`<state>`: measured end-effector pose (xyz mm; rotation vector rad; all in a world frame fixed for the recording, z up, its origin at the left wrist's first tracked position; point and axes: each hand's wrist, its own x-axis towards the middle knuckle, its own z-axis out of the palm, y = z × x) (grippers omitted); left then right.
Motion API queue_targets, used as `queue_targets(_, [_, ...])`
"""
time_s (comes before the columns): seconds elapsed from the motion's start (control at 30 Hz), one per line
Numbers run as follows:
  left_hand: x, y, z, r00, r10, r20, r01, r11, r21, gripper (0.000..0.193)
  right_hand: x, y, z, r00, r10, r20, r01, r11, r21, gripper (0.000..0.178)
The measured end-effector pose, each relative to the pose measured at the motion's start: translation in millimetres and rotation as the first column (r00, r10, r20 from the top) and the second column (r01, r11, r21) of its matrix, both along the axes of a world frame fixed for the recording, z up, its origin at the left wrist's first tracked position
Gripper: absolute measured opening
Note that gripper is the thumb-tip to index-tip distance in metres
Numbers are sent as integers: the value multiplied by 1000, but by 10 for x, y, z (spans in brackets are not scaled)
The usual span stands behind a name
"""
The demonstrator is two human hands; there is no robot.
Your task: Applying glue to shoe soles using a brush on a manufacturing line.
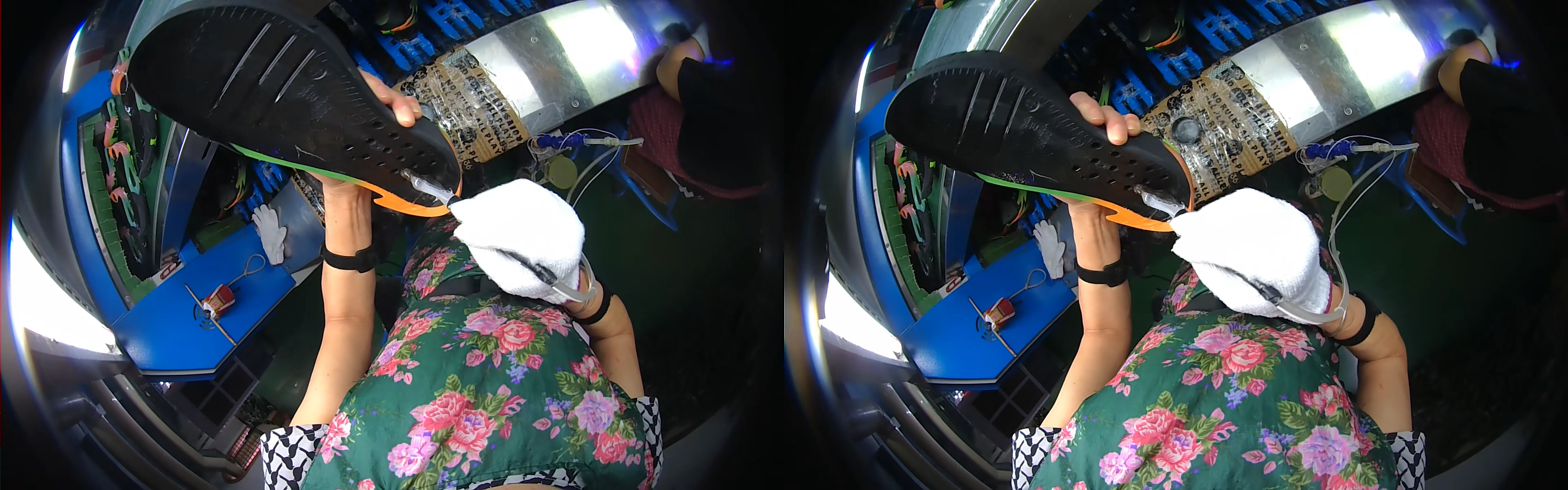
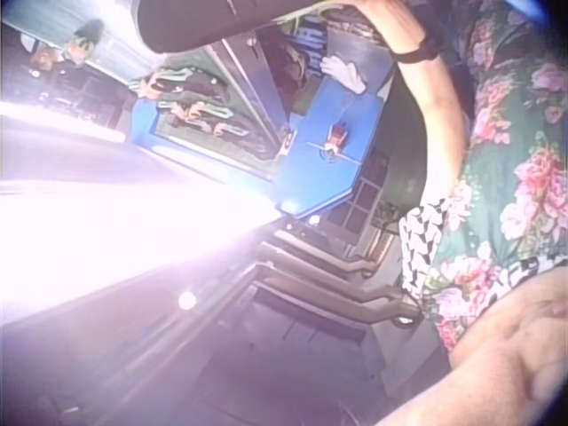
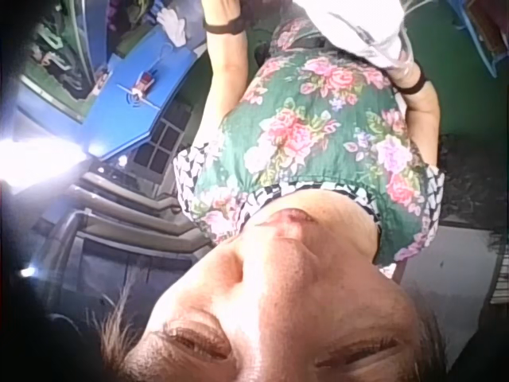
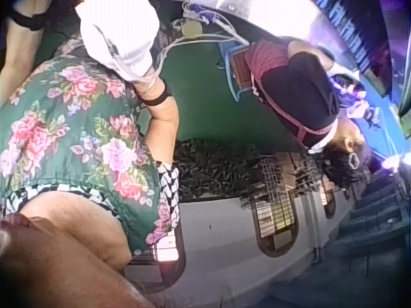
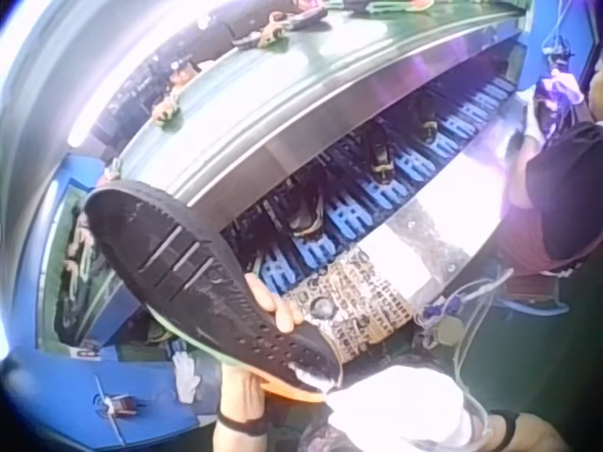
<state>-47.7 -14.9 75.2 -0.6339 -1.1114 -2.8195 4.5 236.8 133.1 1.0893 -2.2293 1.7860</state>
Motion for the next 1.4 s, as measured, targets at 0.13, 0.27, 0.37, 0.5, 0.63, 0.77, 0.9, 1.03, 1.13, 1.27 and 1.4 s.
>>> queue_targets(0.13, [-18, 45, -13, 993, -98, 65, 88, 987, 135, 84, -38, -22, -33, 984, 121, 131, -109, 990, -91, 20])
queue_targets(0.27, [-14, 72, 57, 987, -148, 63, 148, 989, -3, 58, -84, 13, -84, 938, 209, 277, -137, 956, -259, 15])
queue_targets(0.37, [-30, -91, -80, 971, -174, 166, 187, 980, -62, 67, -96, 22, -133, 976, 130, 177, -103, 983, -155, 22])
queue_targets(0.5, [-56, -135, -151, 964, -134, 230, 165, 979, -123, 77, -60, 5, -193, 956, 293, 13, -291, 952, -92, 30])
queue_targets(0.63, [-111, -18, -89, 926, -316, 208, 316, 948, 36, 99, -131, 40, -201, 921, 361, 147, -321, 917, -238, 23])
queue_targets(0.77, [-286, -78, -281, 879, -476, -2, 476, 879, -4, 120, -132, 12, -257, 966, 223, -129, -223, 975, 12, 32])
queue_targets(0.9, [-139, 22, -17, 922, -162, 353, 179, 984, -15, 127, -91, 6, -361, 930, 368, -10, -367, 927, -70, 31])
queue_targets(1.03, [-138, -10, -183, 878, -421, 226, 437, 899, -20, 124, -219, -9, -282, 898, 437, 59, -417, 885, -205, 21])
queue_targets(1.13, [-166, 88, -9, 662, -228, 714, 275, 960, 52, 114, -178, 56, -338, 934, 339, -108, -334, 940, 66, 23])
queue_targets(1.27, [-192, -42, -189, 627, -392, 673, 531, 848, -1, 105, -170, 11, -361, 862, 505, -38, -505, 863, 8, 27])
queue_targets(1.4, [-226, -31, -222, 578, -169, 798, 488, 856, -172, 95, -348, 88, -390, 825, 564, 15, -560, 823, -96, 33])
